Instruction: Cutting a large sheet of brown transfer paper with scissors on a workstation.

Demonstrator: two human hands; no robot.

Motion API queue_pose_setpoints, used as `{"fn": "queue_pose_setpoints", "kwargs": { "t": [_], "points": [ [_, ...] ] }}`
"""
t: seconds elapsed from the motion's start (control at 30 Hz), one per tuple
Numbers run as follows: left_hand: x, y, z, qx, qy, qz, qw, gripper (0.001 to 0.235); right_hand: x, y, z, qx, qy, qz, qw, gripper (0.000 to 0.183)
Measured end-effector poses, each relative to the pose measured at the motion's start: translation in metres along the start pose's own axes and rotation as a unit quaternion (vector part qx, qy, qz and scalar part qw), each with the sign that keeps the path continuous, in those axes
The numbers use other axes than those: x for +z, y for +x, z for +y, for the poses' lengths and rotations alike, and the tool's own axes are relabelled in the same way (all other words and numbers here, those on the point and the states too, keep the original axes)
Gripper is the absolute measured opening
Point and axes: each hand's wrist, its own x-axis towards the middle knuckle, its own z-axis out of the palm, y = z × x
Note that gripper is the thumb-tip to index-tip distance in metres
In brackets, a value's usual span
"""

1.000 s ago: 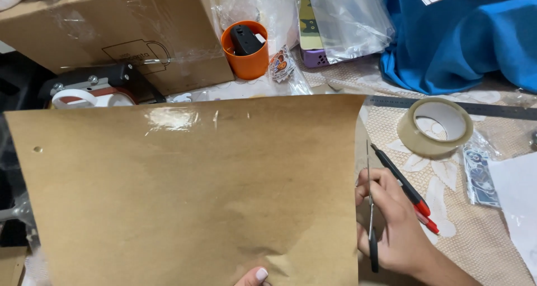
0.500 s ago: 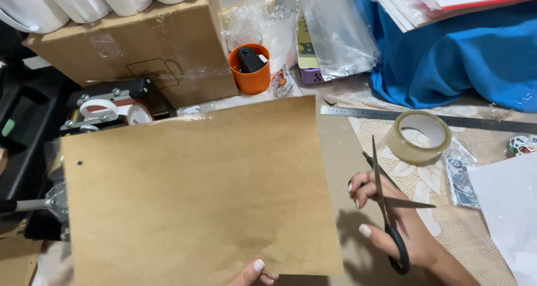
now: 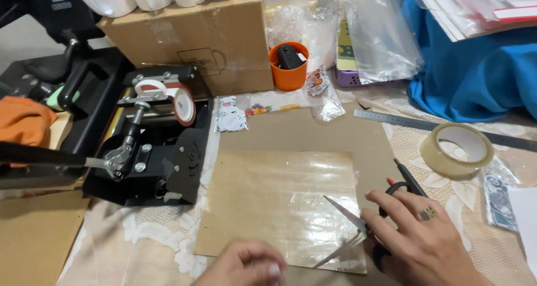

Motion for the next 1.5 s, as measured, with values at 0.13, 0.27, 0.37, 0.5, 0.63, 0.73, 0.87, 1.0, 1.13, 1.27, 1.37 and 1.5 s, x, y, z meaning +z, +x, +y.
{"fn": "queue_pose_setpoints", "kwargs": {
  "t": [0.13,0.27,0.37,0.5,0.63,0.73,0.87,1.0,1.13,1.27,1.37,1.5],
  "points": [
    [0.017,0.013,0.064,0.194,0.122,0.238,0.944,0.031,-0.005,0.011,-0.014,-0.028,-0.141,-0.001,0.990,0.033],
    [0.034,0.038,0.082,0.185,0.072,0.266,0.943,0.036,-0.002,0.026,-0.026,-0.030,-0.211,-0.021,0.977,0.028],
    [0.037,0.047,0.081,0.180,0.042,0.312,0.932,0.019,-0.002,0.034,-0.029,-0.051,-0.204,-0.008,0.978,0.024],
    [0.034,0.051,0.077,0.163,0.077,0.366,0.913,0.021,0.009,0.032,-0.027,-0.047,-0.248,-0.074,0.965,0.043],
    [0.024,0.062,0.069,0.153,0.040,0.332,0.930,0.030,0.014,0.032,-0.027,-0.062,-0.270,-0.104,0.955,0.060],
    [0.022,0.061,0.064,0.181,0.094,0.353,0.913,0.012,0.023,0.032,-0.027,-0.061,-0.271,-0.106,0.955,0.064],
    [0.026,0.058,0.056,0.418,0.407,0.348,0.734,0.006,0.029,0.037,-0.026,-0.083,-0.272,-0.148,0.947,0.067],
    [0.041,0.043,0.068,0.536,0.585,0.310,0.524,0.020,0.032,0.045,-0.027,-0.083,-0.308,-0.187,0.929,0.061],
    [0.035,0.037,0.079,0.572,0.481,0.290,0.598,0.014,0.036,0.046,-0.012,-0.025,-0.311,-0.181,0.933,0.062],
    [0.027,0.043,0.068,0.554,0.403,0.292,0.667,0.010,0.026,0.042,0.002,0.056,-0.209,-0.143,0.966,0.062],
    [0.025,0.051,0.061,0.541,0.300,0.273,0.737,0.010,0.013,0.033,0.021,0.300,-0.018,-0.388,0.871,0.060],
    [0.027,0.058,0.062,0.433,0.177,0.261,0.844,0.005,0.032,-0.011,0.050,0.456,-0.003,-0.451,0.768,0.060]
  ]
}}
